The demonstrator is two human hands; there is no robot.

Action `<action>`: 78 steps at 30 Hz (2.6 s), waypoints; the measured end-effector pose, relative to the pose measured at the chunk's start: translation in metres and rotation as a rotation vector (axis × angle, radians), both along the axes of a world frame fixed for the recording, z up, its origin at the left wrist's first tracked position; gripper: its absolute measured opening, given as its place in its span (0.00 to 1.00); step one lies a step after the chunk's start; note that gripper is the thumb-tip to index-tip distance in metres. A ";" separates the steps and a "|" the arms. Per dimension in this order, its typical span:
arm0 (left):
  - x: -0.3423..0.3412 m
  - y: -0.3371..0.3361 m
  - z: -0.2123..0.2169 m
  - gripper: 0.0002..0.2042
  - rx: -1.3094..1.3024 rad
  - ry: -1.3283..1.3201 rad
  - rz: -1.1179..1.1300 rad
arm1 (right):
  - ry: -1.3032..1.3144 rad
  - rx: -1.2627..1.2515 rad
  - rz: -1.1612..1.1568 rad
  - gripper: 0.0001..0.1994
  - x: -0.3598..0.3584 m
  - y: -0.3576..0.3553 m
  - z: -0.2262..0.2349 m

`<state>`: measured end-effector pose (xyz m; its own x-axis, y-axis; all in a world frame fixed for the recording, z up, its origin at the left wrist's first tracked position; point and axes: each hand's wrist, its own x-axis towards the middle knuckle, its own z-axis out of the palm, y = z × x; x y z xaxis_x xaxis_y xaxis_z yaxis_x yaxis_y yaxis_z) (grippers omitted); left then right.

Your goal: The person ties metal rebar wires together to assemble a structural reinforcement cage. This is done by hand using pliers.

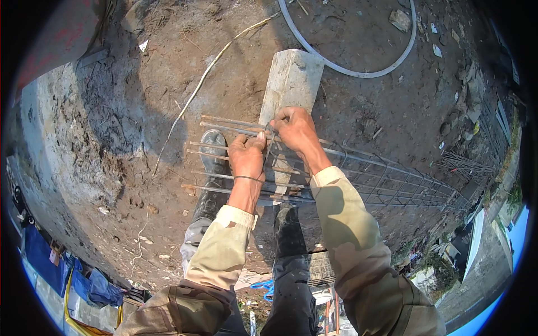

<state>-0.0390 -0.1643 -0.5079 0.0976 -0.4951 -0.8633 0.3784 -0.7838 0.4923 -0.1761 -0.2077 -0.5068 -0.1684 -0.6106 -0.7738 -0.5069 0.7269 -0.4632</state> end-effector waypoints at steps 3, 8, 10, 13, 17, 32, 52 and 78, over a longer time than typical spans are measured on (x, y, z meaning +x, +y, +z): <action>-0.002 -0.001 -0.001 0.06 0.004 -0.051 0.004 | 0.030 -0.091 0.004 0.10 0.002 0.005 0.000; 0.001 -0.003 0.010 0.10 -0.060 0.040 0.050 | 0.038 -0.305 -0.061 0.09 0.016 0.028 0.026; -0.001 -0.007 0.016 0.10 -0.049 0.052 0.038 | 0.059 -0.570 -0.100 0.07 0.021 0.045 0.039; -0.002 -0.011 0.015 0.10 -0.040 0.088 0.029 | 0.077 -0.617 -0.307 0.04 0.036 0.070 0.040; -0.010 -0.017 0.015 0.07 -0.013 0.015 0.008 | -0.293 -0.510 -1.024 0.07 0.072 0.099 0.008; -0.006 -0.014 0.009 0.08 -0.027 -0.098 -0.066 | -0.939 0.186 -1.583 0.01 0.049 0.087 -0.034; -0.009 -0.018 0.006 0.12 0.129 0.194 0.128 | 0.051 -0.548 -0.981 0.12 0.031 0.065 0.063; 0.010 0.002 0.015 0.15 0.117 0.180 0.017 | 0.172 -0.447 0.449 0.07 0.013 0.005 0.060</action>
